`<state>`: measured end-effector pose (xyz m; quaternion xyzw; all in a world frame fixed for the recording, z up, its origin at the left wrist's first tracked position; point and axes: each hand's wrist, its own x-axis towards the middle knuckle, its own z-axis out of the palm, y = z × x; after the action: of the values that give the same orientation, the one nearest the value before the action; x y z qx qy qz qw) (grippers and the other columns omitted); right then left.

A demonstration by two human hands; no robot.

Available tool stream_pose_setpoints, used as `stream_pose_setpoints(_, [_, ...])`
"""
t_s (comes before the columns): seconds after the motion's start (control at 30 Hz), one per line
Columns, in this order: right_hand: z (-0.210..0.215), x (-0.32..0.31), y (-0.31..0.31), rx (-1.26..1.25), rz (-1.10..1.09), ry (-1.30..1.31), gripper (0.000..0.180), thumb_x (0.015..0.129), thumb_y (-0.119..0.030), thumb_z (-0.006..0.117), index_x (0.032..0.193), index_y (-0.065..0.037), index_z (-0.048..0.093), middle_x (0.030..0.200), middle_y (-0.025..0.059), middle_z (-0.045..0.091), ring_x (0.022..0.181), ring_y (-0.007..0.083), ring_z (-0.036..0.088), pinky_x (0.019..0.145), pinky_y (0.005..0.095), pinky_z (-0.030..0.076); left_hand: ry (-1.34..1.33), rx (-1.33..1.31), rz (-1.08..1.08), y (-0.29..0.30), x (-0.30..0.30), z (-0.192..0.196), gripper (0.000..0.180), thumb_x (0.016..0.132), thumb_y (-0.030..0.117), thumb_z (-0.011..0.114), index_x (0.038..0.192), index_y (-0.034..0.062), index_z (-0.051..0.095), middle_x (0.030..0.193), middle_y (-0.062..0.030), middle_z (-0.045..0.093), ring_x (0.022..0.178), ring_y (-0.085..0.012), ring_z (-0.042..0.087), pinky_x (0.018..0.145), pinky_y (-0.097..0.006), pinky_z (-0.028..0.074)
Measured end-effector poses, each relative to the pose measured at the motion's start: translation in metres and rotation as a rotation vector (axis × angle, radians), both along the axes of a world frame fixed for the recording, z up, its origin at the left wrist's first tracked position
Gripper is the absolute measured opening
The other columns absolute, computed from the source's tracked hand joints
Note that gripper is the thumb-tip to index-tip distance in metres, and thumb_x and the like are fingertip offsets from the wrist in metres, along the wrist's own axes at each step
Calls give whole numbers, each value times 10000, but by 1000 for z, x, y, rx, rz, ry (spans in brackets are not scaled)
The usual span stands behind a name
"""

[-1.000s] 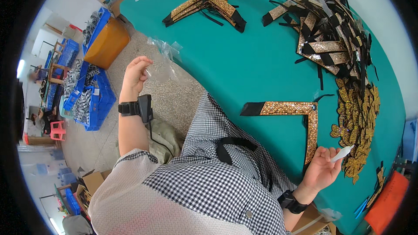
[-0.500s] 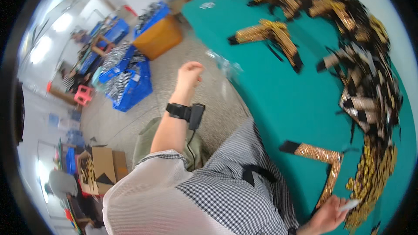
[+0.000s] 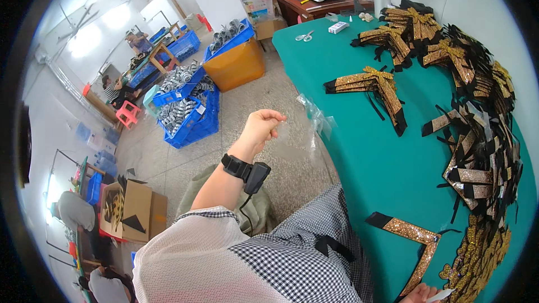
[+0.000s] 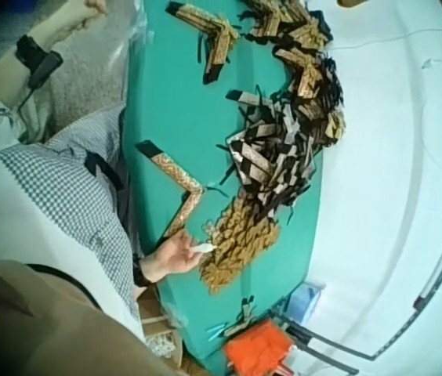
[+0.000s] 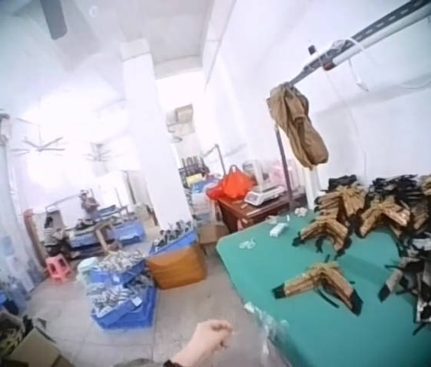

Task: Glue small bow-shaped decorations onto v-shaped shoe straps.

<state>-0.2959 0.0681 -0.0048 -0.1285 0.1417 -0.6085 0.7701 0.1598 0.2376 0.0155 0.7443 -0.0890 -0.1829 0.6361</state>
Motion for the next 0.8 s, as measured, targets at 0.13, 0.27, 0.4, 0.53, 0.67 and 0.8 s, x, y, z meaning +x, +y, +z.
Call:
stream_pose_setpoints(0.13, [-1,0,1,-5,-16,31,172,828,-83,493,980,-7,522,573,55,524,617,185,495,771,349,375,-81,138,-41,4,-6,-1,125,800,-9,500,877,13,597,876,-67,612,465,-74,471,383,-174,320])
stream_pose_setpoints(0.27, [-8,-6,-1,-34,4,16,132,834,-94,482,924,-7,528,578,58,532,634,192,502,773,357,377,137,80,-252,4,-16,6,129,816,-3,492,900,6,589,904,-76,610,490,-82,498,415,-188,382])
stream_pose_setpoints(0.4, [-7,-8,0,-16,0,51,119,846,-114,465,832,-14,529,584,62,545,660,207,510,784,371,372,298,-163,-239,1,-23,7,153,825,-10,478,956,-8,555,974,-109,570,767,-153,596,627,-225,492])
stream_pose_setpoints(0.53, [-10,-8,-1,-30,-3,45,154,850,-118,457,763,-16,532,583,64,547,676,215,517,791,377,370,304,-227,-195,7,-14,-28,155,831,-19,469,968,-20,542,1023,-141,561,949,-201,571,768,-248,503])
stream_pose_setpoints(0.67, [-9,-9,-1,-19,-21,43,160,844,-117,467,730,-24,531,573,59,540,667,216,520,782,373,377,242,-85,-194,11,-21,-39,159,813,-27,462,954,-60,526,1071,-172,531,1002,-244,543,845,-279,476])
stream_pose_setpoints(0.8, [-6,-7,0,33,-34,45,139,829,-104,487,724,-27,536,552,53,528,622,208,512,760,369,391,337,-83,-245,12,-42,-41,183,778,-14,476,938,-94,518,1075,-180,525,1035,-262,520,895,-307,446])
